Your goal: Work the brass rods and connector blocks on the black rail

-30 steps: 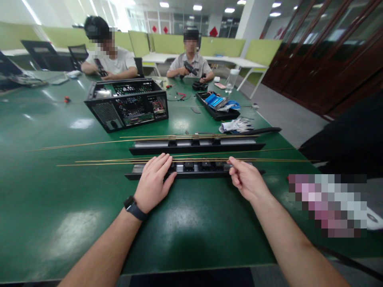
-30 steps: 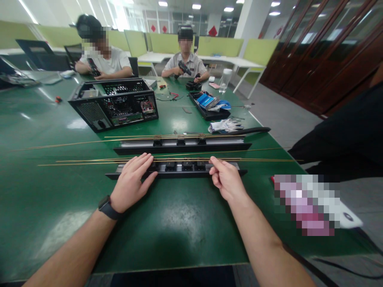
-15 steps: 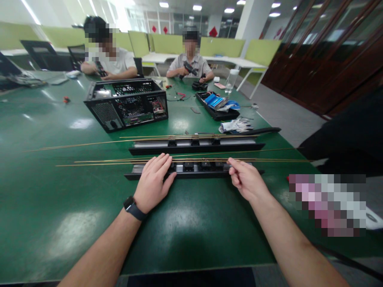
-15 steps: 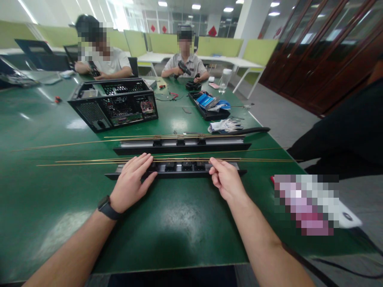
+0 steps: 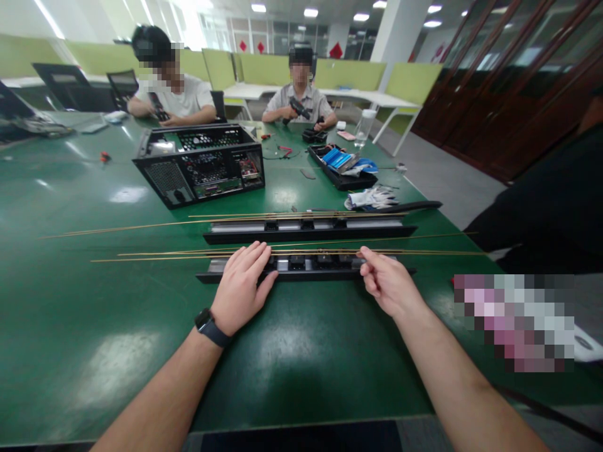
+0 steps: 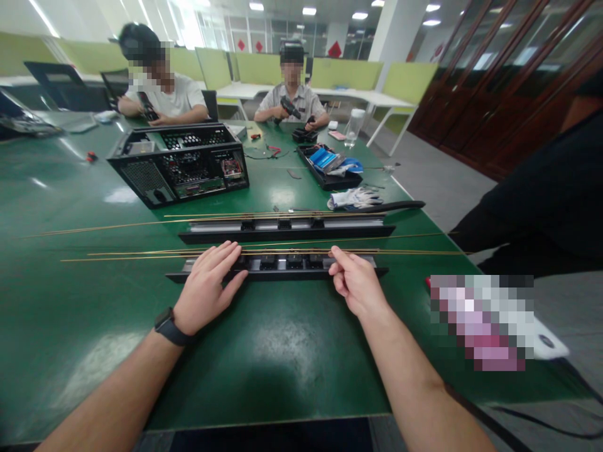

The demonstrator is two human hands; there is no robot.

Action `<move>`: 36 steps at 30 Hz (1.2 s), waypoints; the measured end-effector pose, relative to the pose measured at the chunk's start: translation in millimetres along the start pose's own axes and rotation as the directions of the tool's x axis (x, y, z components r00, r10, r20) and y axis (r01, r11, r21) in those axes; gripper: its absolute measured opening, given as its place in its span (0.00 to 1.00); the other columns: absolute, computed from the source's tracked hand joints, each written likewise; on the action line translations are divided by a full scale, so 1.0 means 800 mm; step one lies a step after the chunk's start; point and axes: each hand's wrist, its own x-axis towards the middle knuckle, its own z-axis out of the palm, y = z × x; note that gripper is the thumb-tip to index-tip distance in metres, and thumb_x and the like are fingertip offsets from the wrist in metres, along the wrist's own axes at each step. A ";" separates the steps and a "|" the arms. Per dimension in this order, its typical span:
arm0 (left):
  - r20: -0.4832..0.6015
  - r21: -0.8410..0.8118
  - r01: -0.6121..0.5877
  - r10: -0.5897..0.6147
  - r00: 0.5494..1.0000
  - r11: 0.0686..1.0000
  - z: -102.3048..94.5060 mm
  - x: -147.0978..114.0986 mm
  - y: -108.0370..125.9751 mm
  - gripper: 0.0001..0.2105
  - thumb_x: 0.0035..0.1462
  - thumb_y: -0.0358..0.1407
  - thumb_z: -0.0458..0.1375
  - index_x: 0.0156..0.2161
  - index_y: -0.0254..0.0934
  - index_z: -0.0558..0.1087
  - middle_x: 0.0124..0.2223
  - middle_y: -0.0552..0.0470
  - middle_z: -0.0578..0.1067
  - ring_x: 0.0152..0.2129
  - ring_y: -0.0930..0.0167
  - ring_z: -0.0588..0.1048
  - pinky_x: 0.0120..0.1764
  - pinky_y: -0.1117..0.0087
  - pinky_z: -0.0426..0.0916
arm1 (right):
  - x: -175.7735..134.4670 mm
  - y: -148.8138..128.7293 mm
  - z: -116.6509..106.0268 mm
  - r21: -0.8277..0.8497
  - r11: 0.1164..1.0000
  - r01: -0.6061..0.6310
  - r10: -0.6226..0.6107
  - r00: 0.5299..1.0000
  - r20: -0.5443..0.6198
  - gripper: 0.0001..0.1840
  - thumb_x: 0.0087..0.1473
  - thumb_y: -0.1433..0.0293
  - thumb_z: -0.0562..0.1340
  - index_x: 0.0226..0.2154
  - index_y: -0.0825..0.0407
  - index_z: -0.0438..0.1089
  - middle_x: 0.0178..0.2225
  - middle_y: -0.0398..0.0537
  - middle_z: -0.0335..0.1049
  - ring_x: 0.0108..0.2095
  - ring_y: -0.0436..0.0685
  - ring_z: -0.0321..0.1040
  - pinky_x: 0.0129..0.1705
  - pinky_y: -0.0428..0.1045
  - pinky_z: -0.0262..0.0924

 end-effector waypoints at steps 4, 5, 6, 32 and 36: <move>0.000 0.006 -0.002 0.002 1.000 1.000 0.000 0.000 0.001 0.25 0.68 0.40 0.56 0.68 0.39 0.65 0.66 0.40 0.71 0.65 0.57 0.68 0.67 0.48 0.63 | -0.001 -0.001 0.000 -0.021 1.000 0.000 0.000 1.000 0.008 0.24 0.43 0.55 0.78 0.34 0.56 0.75 0.18 0.40 0.68 0.10 0.43 0.52 0.08 0.40 0.38; 0.000 0.010 -0.004 0.004 1.000 1.000 0.000 0.000 0.001 0.25 0.68 0.40 0.56 0.68 0.38 0.65 0.66 0.40 0.71 0.65 0.57 0.68 0.67 0.48 0.63 | -0.001 -0.001 -0.001 -0.022 1.000 0.002 -0.002 1.000 0.010 0.24 0.42 0.56 0.78 0.33 0.56 0.75 0.18 0.39 0.68 0.10 0.43 0.52 0.08 0.40 0.38; -0.001 0.015 -0.005 0.005 1.000 1.000 0.000 0.000 0.001 0.25 0.68 0.40 0.56 0.67 0.37 0.66 0.66 0.39 0.72 0.65 0.57 0.68 0.67 0.49 0.63 | -0.001 -0.001 -0.001 -0.022 1.000 0.005 -0.005 1.000 0.012 0.24 0.42 0.56 0.78 0.33 0.56 0.75 0.18 0.39 0.68 0.10 0.43 0.52 0.08 0.40 0.38; 0.017 0.002 0.011 -0.011 1.000 1.000 0.001 0.000 -0.001 0.26 0.69 0.41 0.55 0.69 0.40 0.64 0.66 0.40 0.71 0.66 0.56 0.67 0.66 0.46 0.62 | 0.000 0.001 -0.001 -0.031 0.999 0.007 -0.007 1.000 0.016 0.26 0.42 0.54 0.78 0.33 0.56 0.74 0.18 0.39 0.68 0.10 0.43 0.52 0.08 0.40 0.38; 0.020 0.008 0.011 -0.012 1.000 1.000 0.001 0.000 0.000 0.25 0.69 0.41 0.55 0.68 0.39 0.64 0.67 0.40 0.70 0.66 0.57 0.67 0.67 0.48 0.61 | 0.000 0.002 -0.001 -0.026 1.000 0.011 -0.011 1.000 0.021 0.25 0.42 0.54 0.78 0.33 0.55 0.74 0.18 0.39 0.68 0.10 0.43 0.52 0.08 0.40 0.38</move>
